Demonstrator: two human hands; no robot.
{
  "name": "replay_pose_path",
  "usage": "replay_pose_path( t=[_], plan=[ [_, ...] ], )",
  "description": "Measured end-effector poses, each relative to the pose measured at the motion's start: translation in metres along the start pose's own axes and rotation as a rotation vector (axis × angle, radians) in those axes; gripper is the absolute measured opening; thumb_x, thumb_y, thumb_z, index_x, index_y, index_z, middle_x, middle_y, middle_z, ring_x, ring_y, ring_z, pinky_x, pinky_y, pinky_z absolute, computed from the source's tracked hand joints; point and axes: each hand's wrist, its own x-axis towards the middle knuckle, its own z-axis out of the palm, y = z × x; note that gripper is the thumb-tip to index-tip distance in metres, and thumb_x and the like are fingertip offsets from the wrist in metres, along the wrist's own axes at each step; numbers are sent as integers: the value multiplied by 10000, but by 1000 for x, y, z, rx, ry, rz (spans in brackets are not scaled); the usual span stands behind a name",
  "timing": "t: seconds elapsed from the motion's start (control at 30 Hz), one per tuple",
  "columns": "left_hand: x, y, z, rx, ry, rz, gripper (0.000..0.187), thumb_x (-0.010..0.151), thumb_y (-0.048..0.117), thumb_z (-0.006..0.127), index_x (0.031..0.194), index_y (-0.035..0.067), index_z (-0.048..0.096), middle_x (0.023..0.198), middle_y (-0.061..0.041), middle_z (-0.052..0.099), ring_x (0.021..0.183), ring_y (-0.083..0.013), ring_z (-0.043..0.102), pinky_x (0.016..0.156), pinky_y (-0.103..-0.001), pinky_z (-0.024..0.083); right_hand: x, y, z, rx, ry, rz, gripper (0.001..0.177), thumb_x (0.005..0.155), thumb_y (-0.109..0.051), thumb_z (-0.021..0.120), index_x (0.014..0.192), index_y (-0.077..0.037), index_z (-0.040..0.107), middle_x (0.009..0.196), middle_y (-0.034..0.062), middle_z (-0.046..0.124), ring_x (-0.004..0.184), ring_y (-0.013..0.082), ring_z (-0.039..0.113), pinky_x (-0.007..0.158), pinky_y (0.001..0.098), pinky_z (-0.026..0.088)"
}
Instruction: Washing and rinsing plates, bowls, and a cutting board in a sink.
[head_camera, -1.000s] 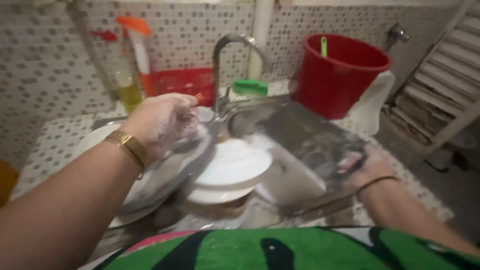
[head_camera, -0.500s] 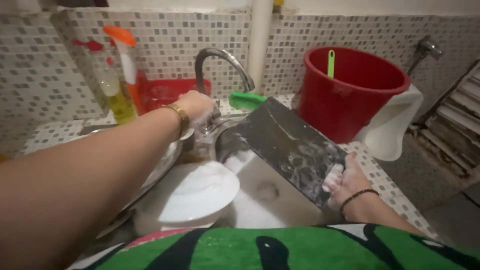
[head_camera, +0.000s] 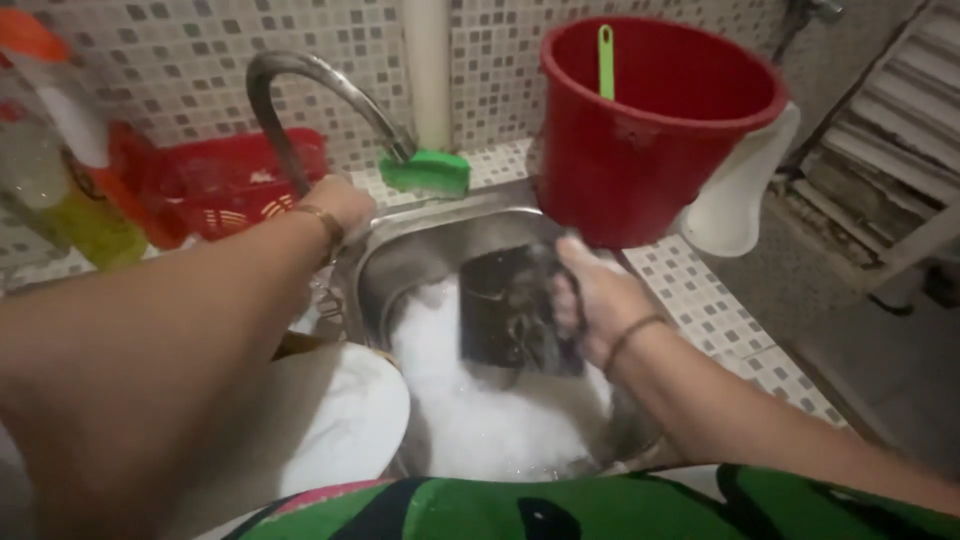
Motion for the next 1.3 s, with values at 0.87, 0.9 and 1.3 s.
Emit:
replay_pose_path(
  t=[0.87,0.9,1.3],
  plan=[
    [-77,77,-88,-1601,28,-433,230,922,217,591,992,50,734,911,-164,719,820,-315,689,696,-431,537,134,52,167,378,-638,264,408,1017,-400,419,1008,-67,654,1007,162,718,957,344,685,902,531,548],
    [-78,79,-87,-1631,32,-428,228,923,222,593,986,53,733,901,-158,717,806,-309,684,685,-427,532,142,58,164,420,-837,265,359,1066,-356,450,1030,-55,642,1016,170,706,968,349,682,928,527,554],
    [-57,101,-73,-1995,88,-386,221,937,283,623,925,89,728,782,-84,685,643,-239,622,546,-383,469,62,17,161,-229,-307,-71,343,918,-304,668,1072,3,680,910,110,721,725,249,675,637,419,549]
  ],
)
